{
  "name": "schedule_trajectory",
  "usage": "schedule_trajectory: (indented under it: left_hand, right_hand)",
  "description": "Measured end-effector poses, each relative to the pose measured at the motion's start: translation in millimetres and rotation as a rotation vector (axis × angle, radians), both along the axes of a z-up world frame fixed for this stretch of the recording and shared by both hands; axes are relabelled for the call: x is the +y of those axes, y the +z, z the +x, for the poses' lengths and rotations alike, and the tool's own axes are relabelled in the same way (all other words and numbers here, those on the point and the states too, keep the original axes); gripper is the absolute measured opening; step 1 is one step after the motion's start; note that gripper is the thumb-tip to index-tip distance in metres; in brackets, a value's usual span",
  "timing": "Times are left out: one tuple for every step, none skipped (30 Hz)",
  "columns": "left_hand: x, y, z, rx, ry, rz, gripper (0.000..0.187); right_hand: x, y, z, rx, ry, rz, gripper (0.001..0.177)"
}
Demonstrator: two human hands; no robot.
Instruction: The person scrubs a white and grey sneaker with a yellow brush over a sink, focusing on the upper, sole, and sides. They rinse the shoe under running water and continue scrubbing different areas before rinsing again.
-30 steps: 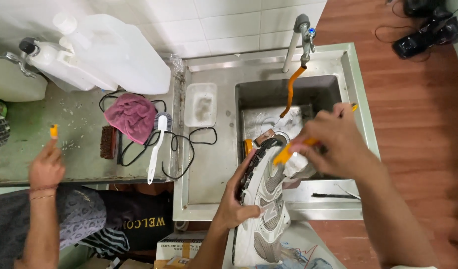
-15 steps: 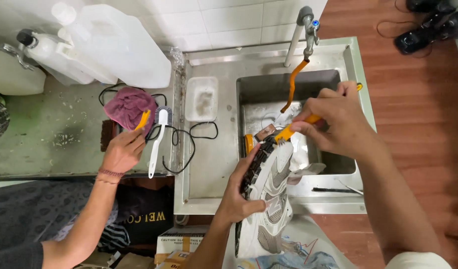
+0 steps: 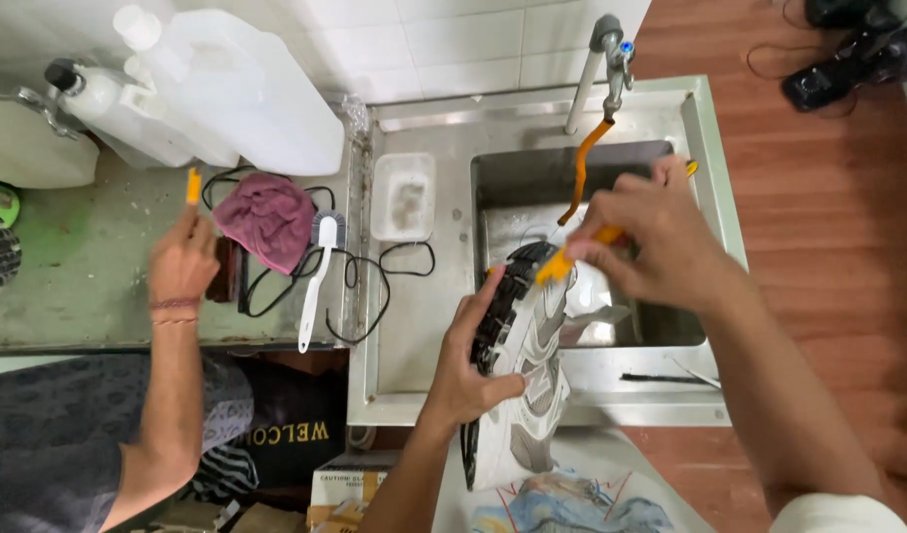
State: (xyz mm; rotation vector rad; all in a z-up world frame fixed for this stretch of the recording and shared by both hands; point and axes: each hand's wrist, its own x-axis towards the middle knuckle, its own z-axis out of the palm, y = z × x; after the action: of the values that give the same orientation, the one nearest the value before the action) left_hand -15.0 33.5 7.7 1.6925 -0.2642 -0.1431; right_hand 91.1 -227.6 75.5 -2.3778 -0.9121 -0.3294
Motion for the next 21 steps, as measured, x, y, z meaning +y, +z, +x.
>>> schedule_trajectory:
  left_hand:
    - [0, 0, 3, 0.02, 0.014, -0.004, 0.118]
    - [0, -1, 6, 0.041, 0.029, -0.008, 0.12]
    - [-1, 0, 7, 0.05, 0.024, -0.009, 0.12]
    - [-1, 1, 8, 0.051, 0.013, -0.005, 0.119]
    - [-2, 1, 6, 0.056, 0.006, 0.001, 0.119]
    - [-2, 3, 0, 0.071, 0.006, 0.001, 0.119]
    - [-3, 4, 4, 0.051, 0.016, 0.003, 0.118]
    - [-4, 6, 8, 0.032, 0.026, 0.005, 0.117]
    - [-4, 7, 11, 0.025, 0.025, 0.005, 0.117]
    - [-4, 6, 14, 0.028, 0.036, 0.014, 0.117]
    - [-4, 3, 9, 0.049, 0.044, 0.024, 0.117]
    - [-5, 4, 10, 0.059, 0.04, 0.025, 0.117]
    - [-6, 7, 10, 0.038, 0.039, 0.04, 0.117]
    - [-7, 10, 11, 0.017, 0.038, 0.054, 0.118]
    - [-6, 6, 12, 0.001, 0.041, 0.053, 0.118]
    - [-6, 3, 13, 0.033, 0.046, 0.037, 0.119]
    - [-6, 0, 9, 0.082, 0.045, 0.023, 0.12]
    - [-6, 2, 13, 0.084, 0.044, 0.024, 0.12]
    - [-6, 3, 14, 0.061, 0.027, -0.015, 0.118]
    - [-7, 4, 13, 0.039, 0.01, -0.055, 0.116]
    - [-8, 2, 12, 0.038, 0.013, -0.057, 0.116]
  right_hand:
    - [7, 6, -6, -0.049, 0.031, -0.02, 0.021]
    - [14, 11, -12, -0.099, 0.061, -0.041, 0.023]
    - [7, 10, -4, -0.089, 0.056, -0.042, 0.023]
    - [0, 8, 3, -0.075, 0.036, -0.073, 0.025]
    - [-6, 4, 9, -0.057, 0.021, -0.101, 0.029]
    - [0, 3, -1, -0.042, 0.021, -0.101, 0.029]
    - [6, 4, -2, -0.094, 0.034, -0.094, 0.028]
    - [12, 7, -2, -0.145, 0.047, -0.087, 0.027]
    - [14, 10, -3, -0.152, 0.045, -0.087, 0.027]
    - [16, 12, -5, -0.194, 0.094, -0.091, 0.023]
    - [18, 10, -13, -0.218, 0.141, -0.095, 0.021]
    - [12, 7, -4, -0.207, 0.137, -0.094, 0.021]
    - [6, 5, 5, -0.146, 0.059, -0.109, 0.025]
    - [0, 4, 14, -0.084, -0.02, -0.124, 0.031]
    - [8, 6, 5, -0.1, -0.018, -0.124, 0.031]
    - [17, 7, -5, -0.122, 0.08, -0.134, 0.026]
    - [24, 7, -20, -0.126, 0.175, -0.142, 0.021]
    - [21, 3, -10, -0.124, 0.174, -0.141, 0.021]
    - [18, -2, -4, -0.106, 0.145, -0.13, 0.02]
    - [15, -7, 2, -0.088, 0.116, -0.12, 0.019]
    - [17, -7, -2, -0.09, 0.119, -0.123, 0.019]
